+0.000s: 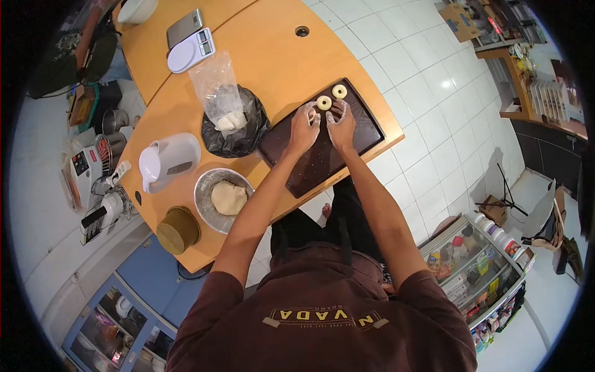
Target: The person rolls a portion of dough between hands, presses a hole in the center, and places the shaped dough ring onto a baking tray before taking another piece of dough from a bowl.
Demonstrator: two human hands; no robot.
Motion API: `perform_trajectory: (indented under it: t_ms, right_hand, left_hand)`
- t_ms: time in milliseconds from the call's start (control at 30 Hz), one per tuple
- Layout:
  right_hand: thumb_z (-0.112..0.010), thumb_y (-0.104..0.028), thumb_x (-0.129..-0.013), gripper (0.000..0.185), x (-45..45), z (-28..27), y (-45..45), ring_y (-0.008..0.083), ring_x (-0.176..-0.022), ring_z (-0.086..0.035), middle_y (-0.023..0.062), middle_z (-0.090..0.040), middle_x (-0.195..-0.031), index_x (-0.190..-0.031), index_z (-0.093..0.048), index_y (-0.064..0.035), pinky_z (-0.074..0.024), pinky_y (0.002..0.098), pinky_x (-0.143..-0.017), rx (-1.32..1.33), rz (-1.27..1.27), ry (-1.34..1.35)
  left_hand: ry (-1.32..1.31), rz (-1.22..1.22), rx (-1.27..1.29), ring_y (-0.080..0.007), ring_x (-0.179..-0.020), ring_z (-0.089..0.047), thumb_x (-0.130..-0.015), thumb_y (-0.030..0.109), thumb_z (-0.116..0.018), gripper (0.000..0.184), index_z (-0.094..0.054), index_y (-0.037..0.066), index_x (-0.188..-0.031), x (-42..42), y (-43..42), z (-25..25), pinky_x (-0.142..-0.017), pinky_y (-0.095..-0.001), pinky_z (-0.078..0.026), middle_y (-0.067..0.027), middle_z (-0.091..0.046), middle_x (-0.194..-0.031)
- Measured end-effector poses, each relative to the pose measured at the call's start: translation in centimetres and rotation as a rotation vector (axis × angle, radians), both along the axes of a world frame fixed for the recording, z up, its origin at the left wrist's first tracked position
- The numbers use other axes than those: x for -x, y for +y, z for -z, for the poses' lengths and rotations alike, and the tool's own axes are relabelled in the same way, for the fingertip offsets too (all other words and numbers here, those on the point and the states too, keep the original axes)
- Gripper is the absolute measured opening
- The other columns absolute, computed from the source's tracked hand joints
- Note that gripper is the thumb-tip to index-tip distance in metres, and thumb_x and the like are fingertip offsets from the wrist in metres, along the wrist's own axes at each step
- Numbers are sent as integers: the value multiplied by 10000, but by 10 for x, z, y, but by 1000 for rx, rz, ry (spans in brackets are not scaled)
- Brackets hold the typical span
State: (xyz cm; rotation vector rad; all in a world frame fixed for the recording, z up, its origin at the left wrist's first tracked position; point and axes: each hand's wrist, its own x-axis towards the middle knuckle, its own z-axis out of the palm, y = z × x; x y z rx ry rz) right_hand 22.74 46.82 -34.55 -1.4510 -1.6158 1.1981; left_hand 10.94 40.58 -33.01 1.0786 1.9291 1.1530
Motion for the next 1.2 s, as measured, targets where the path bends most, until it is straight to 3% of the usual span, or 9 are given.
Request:
perform_trajectory:
  t_ms: [200,400,500,600,800,900,1000,1100,1200]
  right_hand:
    - [-679,48,-881,440,7,4,5,281,-1114,-716,198,-720,-1180,-1310,-579,68,-560,385,-967,94,75,123]
    - [-687,45,-878,434,10,7,8,278,-1094,-720,189,-724,-1175,-1301,-590,59,-560,380,-961,108,99,160]
    - [-696,30,-883,441,12,6,4,241,-1136,-702,159,-716,-1225,-1314,-602,39,-535,363,-1009,156,128,151]
    - [-700,20,-883,431,16,3,-1,283,-1123,-710,197,-715,-1203,-1300,-596,58,-547,388,-979,116,156,144]
    - [-696,14,-890,403,17,5,1,285,-1128,-710,198,-716,-1204,-1281,-606,62,-546,383,-982,138,180,177]
    - [-693,19,-891,388,15,1,7,284,-1108,-717,196,-723,-1179,-1267,-611,67,-550,382,-973,149,152,194]
    - [-685,29,-884,380,17,-6,10,288,-1094,-723,202,-726,-1162,-1256,-616,71,-555,383,-965,144,163,180]
    - [-679,27,-882,376,18,-4,13,292,-1093,-723,212,-724,-1161,-1251,-617,69,-556,386,-962,154,173,212]
    - [-678,31,-878,384,18,-4,12,295,-1093,-723,214,-722,-1166,-1255,-616,71,-555,390,-964,89,208,42]
  left_hand:
    - [35,24,81,-447,-1198,-634,-895,26,-661,416,-599,-96,-1289,-3,26,9,-1054,-475,-491,-300,-657,-1261]
    - [-3,28,84,-423,-1206,-640,-846,8,-658,425,-614,-94,-1257,-3,36,19,-1053,-466,-495,-293,-669,-1243]
    - [40,119,112,-330,-1157,-698,-924,-18,-607,386,-584,-97,-1301,1,37,12,-1019,-403,-525,-259,-696,-1240]
    - [-12,75,77,-426,-1166,-665,-826,19,-669,438,-617,-101,-1244,4,38,18,-1022,-453,-514,-288,-690,-1207]
    - [-3,57,118,-419,-1130,-684,-832,19,-662,419,-627,-94,-1234,3,39,11,-998,-454,-526,-286,-706,-1163]
    - [-5,46,99,-389,-1098,-706,-848,15,-660,398,-630,-92,-1230,4,41,10,-971,-433,-542,-272,-719,-1143]
    - [-111,61,231,-303,-1185,-695,-940,-8,-611,397,-580,-94,-1326,5,43,-10,-1025,-377,-530,-249,-701,-1260]
    - [-98,-3,128,-317,-1042,-735,-893,16,-655,355,-631,-86,-1232,4,42,6,-936,-392,-559,-248,-731,-1162]
    - [-105,-12,113,-309,-1048,-737,-901,24,-658,359,-628,-84,-1243,5,43,15,-939,-389,-562,-242,-731,-1175]
